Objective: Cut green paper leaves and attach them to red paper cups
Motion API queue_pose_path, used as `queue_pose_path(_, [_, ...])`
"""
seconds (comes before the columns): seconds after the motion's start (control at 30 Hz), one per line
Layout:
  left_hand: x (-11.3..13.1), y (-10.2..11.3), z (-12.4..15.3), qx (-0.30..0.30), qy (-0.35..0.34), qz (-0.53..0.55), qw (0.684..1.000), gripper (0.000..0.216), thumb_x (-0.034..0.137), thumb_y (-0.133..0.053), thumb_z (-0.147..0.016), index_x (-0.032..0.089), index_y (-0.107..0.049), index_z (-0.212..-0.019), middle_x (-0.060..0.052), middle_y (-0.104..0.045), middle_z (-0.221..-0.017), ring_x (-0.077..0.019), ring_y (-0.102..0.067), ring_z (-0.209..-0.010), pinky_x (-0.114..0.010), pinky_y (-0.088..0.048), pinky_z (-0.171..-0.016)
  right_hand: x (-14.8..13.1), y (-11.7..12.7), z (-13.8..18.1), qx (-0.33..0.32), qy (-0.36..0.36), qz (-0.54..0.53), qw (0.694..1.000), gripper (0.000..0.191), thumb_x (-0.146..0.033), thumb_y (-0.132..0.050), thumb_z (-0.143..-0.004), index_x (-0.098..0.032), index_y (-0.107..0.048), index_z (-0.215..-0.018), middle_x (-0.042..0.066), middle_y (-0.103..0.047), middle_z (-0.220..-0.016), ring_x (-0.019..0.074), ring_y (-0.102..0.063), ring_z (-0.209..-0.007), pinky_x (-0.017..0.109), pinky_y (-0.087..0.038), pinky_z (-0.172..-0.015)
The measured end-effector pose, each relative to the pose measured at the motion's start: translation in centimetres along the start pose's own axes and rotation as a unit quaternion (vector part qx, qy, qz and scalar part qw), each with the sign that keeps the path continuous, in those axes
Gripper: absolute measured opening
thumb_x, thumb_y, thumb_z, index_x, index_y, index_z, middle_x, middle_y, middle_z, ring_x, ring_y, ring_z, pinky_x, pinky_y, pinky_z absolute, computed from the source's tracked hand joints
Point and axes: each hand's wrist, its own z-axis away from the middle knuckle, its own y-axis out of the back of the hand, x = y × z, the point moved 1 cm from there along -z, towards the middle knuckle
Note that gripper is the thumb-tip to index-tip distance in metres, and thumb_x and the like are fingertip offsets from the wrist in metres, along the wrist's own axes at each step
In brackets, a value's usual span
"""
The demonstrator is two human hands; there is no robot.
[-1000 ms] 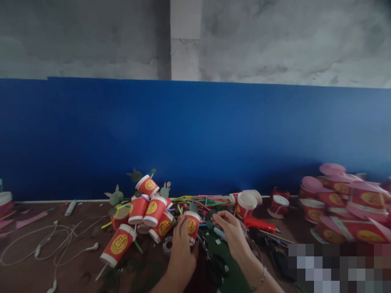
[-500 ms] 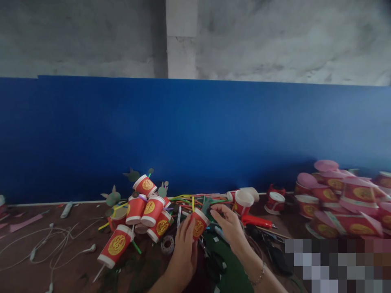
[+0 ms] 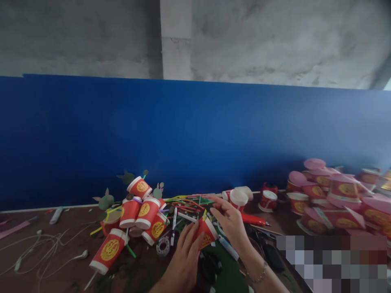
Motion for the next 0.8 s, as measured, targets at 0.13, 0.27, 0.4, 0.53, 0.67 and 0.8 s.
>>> queue_pose_path(0.13, [0.1, 0.1, 0.0, 0.006, -0.019, -0.010, 1.000, 0.058, -0.001, -0.035, -0.082, 0.015, -0.029, -0.138, -0.012, -0.027, -0.147, -0.0283, -0.017, -0.136, -0.050, -0.039, -0.100, 0.4, 0.1, -0.1, -0.018, -0.011, 0.031, 0.999, 0.027, -0.032, -0.062, -0.074, -0.017, -0.068, -0.096, 0.009, -0.070, -0.093, 0.0226, -0.063, -0.086, 0.034, -0.049, -0.078])
queue_pose_path(0.27, [0.2, 0.2, 0.0, 0.001, -0.025, -0.008, 1.000, 0.061, -0.003, -0.034, -0.081, 0.016, -0.027, -0.139, -0.012, -0.024, -0.148, -0.0290, -0.017, -0.136, -0.052, -0.038, -0.101, 0.8, 0.4, -0.2, -0.041, -0.014, 0.060, 0.997, 0.023, -0.028, -0.060, -0.076, -0.018, -0.069, -0.094, 0.008, -0.071, -0.094, 0.0232, -0.064, -0.087, 0.035, -0.050, -0.078])
queue_pose_path(0.4, [0.1, 0.1, 0.0, -0.005, -0.030, 0.000, 1.000, 0.063, -0.004, -0.035, -0.080, 0.016, -0.025, -0.139, -0.012, -0.022, -0.149, -0.0295, -0.017, -0.136, -0.053, -0.037, -0.101, 0.6, 0.9, -0.5, -0.068, 0.048, 0.093, 0.992, 0.022, -0.026, -0.055, -0.080, -0.021, -0.070, -0.094, 0.007, -0.070, -0.097, 0.0233, -0.062, -0.095, 0.036, -0.047, -0.085])
queue_pose_path(0.53, [0.2, 0.0, -0.1, -0.004, -0.035, -0.001, 0.999, 0.065, -0.005, -0.036, -0.078, 0.015, -0.026, -0.139, -0.012, -0.023, -0.148, -0.0295, -0.015, -0.137, -0.051, -0.036, -0.102, 0.2, 1.1, -0.7, -0.085, 0.092, 0.109, 0.986, 0.023, -0.025, -0.052, -0.083, -0.023, -0.070, -0.098, 0.007, -0.069, -0.098, 0.0226, -0.061, -0.098, 0.037, -0.046, -0.089])
queue_pose_path(0.67, [0.4, 0.4, -0.2, 0.008, -0.041, -0.002, 0.999, 0.065, -0.006, -0.036, -0.078, 0.015, -0.028, -0.138, -0.012, -0.026, -0.147, -0.0286, -0.015, -0.137, -0.050, -0.036, -0.102, 0.0, 1.0, -0.5, -0.094, 0.105, 0.112, 0.984, 0.024, -0.025, -0.051, -0.083, -0.022, -0.070, -0.098, 0.008, -0.069, -0.098, 0.0226, -0.060, -0.098, 0.038, -0.045, -0.089])
queue_pose_path(0.8, [0.5, 0.5, -0.3, 0.003, -0.049, 0.006, 0.999, 0.065, -0.005, -0.037, -0.078, 0.014, -0.027, -0.139, -0.013, -0.025, -0.148, -0.0287, -0.015, -0.137, -0.050, -0.035, -0.103, -0.1, 0.9, -0.4, -0.099, 0.108, 0.122, 0.982, 0.025, -0.024, -0.050, -0.084, -0.022, -0.069, -0.100, 0.008, -0.067, -0.096, 0.0221, -0.061, -0.094, 0.037, -0.047, -0.086])
